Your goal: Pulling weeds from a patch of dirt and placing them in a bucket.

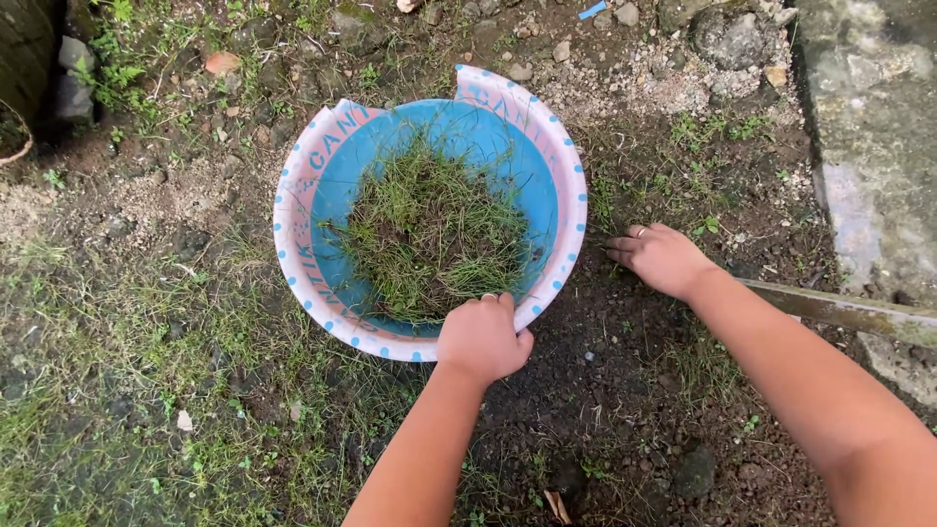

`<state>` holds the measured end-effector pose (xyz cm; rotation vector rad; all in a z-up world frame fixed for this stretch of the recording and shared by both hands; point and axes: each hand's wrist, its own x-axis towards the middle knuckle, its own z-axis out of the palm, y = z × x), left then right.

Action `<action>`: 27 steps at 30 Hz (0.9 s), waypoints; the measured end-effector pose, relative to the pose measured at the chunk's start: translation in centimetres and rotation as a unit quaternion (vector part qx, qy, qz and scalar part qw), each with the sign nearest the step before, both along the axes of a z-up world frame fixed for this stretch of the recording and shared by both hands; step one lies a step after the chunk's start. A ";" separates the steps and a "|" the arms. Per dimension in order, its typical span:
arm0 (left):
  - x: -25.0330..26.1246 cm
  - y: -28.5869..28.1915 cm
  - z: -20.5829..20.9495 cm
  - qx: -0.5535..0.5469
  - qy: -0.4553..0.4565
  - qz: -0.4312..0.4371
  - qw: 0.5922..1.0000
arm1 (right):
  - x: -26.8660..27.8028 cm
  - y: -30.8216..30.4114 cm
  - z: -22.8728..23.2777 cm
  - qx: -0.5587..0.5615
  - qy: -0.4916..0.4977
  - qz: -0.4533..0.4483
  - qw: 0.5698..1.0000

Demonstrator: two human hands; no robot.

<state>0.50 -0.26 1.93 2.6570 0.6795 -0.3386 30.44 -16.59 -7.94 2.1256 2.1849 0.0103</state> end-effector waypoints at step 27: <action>0.2 -0.1 0.1 0.013 0.013 -0.001 1.000 | 1.6 -0.3 1.1 -0.099 0.237 -0.339 0.905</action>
